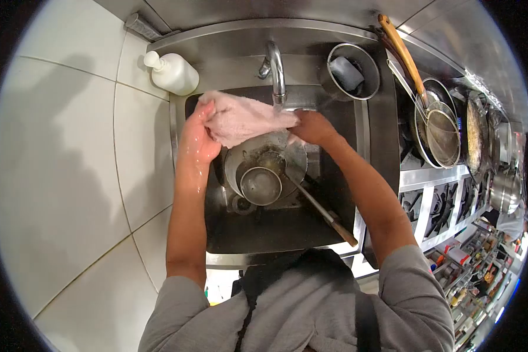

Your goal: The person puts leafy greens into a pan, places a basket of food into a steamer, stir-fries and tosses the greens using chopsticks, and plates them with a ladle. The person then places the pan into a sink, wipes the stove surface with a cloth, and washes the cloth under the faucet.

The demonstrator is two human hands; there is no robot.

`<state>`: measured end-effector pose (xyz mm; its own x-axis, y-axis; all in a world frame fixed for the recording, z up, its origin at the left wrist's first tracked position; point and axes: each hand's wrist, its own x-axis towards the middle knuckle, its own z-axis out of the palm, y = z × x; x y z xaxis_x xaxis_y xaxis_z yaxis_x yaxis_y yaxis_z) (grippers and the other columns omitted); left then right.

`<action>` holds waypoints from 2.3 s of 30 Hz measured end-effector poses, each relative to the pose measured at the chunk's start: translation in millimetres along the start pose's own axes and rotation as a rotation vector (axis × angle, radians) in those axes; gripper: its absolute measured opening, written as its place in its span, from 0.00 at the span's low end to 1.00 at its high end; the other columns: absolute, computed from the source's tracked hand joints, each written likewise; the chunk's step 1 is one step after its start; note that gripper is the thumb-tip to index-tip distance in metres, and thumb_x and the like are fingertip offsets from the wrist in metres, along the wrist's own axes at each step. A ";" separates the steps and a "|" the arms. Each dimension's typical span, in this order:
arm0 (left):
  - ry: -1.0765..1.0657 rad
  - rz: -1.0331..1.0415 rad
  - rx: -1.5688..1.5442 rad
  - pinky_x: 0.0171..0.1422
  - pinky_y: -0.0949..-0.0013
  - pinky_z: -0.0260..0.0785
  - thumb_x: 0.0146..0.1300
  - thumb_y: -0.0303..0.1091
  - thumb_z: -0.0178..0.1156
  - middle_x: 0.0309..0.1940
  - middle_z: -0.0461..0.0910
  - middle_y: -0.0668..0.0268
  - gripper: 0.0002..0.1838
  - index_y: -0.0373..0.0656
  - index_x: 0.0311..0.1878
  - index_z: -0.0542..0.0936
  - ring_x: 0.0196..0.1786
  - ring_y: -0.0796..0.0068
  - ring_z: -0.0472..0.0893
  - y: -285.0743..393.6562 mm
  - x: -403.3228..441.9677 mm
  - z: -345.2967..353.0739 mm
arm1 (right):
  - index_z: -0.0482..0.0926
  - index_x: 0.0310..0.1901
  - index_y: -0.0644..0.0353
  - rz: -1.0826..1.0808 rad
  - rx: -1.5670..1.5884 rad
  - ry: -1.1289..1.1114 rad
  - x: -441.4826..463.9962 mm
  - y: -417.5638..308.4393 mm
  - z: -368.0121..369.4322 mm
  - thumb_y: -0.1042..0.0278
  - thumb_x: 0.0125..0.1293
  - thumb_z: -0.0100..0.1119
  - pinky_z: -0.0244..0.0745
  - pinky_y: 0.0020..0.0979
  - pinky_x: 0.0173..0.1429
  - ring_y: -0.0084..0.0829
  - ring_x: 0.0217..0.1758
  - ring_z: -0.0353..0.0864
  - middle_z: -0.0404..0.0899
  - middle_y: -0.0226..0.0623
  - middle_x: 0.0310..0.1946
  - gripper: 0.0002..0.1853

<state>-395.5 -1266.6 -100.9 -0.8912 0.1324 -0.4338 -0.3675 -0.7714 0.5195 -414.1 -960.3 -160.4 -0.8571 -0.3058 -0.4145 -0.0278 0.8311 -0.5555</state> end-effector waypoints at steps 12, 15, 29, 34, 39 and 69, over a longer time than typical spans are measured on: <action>-0.067 -0.336 -0.165 0.62 0.60 0.77 0.79 0.55 0.49 0.56 0.83 0.56 0.24 0.44 0.57 0.80 0.54 0.64 0.83 -133.2 13.9 -10.2 | 0.84 0.32 0.65 -0.571 0.299 0.627 -71.0 -123.3 100.3 0.55 0.61 0.67 0.78 0.44 0.34 0.52 0.27 0.81 0.83 0.52 0.30 0.17; -0.169 -0.233 0.114 0.61 0.61 0.77 0.79 0.50 0.49 0.54 0.84 0.58 0.21 0.43 0.54 0.81 0.51 0.66 0.83 -173.1 23.0 -59.2 | 0.83 0.25 0.60 -0.249 0.095 0.568 -38.1 -84.5 91.3 0.55 0.62 0.65 0.78 0.47 0.36 0.56 0.30 0.82 0.83 0.54 0.29 0.17; -0.002 -0.270 0.064 0.63 0.62 0.74 0.75 0.40 0.57 0.50 0.85 0.65 0.16 0.39 0.56 0.81 0.52 0.71 0.82 -142.3 0.1 -41.3 | 0.84 0.28 0.59 -0.185 0.271 0.513 -14.8 -32.9 64.2 0.63 0.64 0.63 0.77 0.45 0.39 0.51 0.34 0.82 0.82 0.47 0.29 0.11; 0.092 0.288 1.037 0.56 0.74 0.72 0.72 0.26 0.60 0.43 0.85 0.67 0.08 0.35 0.51 0.83 0.47 0.79 0.81 -48.3 -30.6 -76.8 | 0.87 0.37 0.55 -0.385 -0.129 0.450 -53.7 -5.9 22.8 0.60 0.61 0.65 0.71 0.46 0.57 0.40 0.49 0.85 0.86 0.36 0.47 0.09; 0.126 0.566 1.083 0.53 0.73 0.72 0.73 0.23 0.59 0.43 0.84 0.66 0.07 0.34 0.49 0.84 0.45 0.79 0.81 -8.7 -74.9 -54.6 | 0.86 0.36 0.54 -0.233 -0.314 0.405 -72.5 -0.1 -13.6 0.60 0.60 0.67 0.70 0.47 0.53 0.42 0.47 0.83 0.84 0.37 0.40 0.09; 0.005 -0.421 -0.058 0.46 0.61 0.77 0.72 0.51 0.61 0.39 0.83 0.63 0.17 0.46 0.44 0.81 0.41 0.65 0.83 -117.5 13.9 71.8 | 0.83 0.41 0.60 -0.050 0.523 0.517 -8.2 -59.1 2.8 0.40 0.74 0.52 0.80 0.42 0.53 0.47 0.47 0.84 0.83 0.51 0.45 0.27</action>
<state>-383.7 -1129.5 -115.2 -0.6653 0.4405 -0.6028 -0.6835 -0.6842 0.2543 -404.0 -1008.2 -126.3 -0.9979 0.0282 -0.0582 0.0647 0.4519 -0.8897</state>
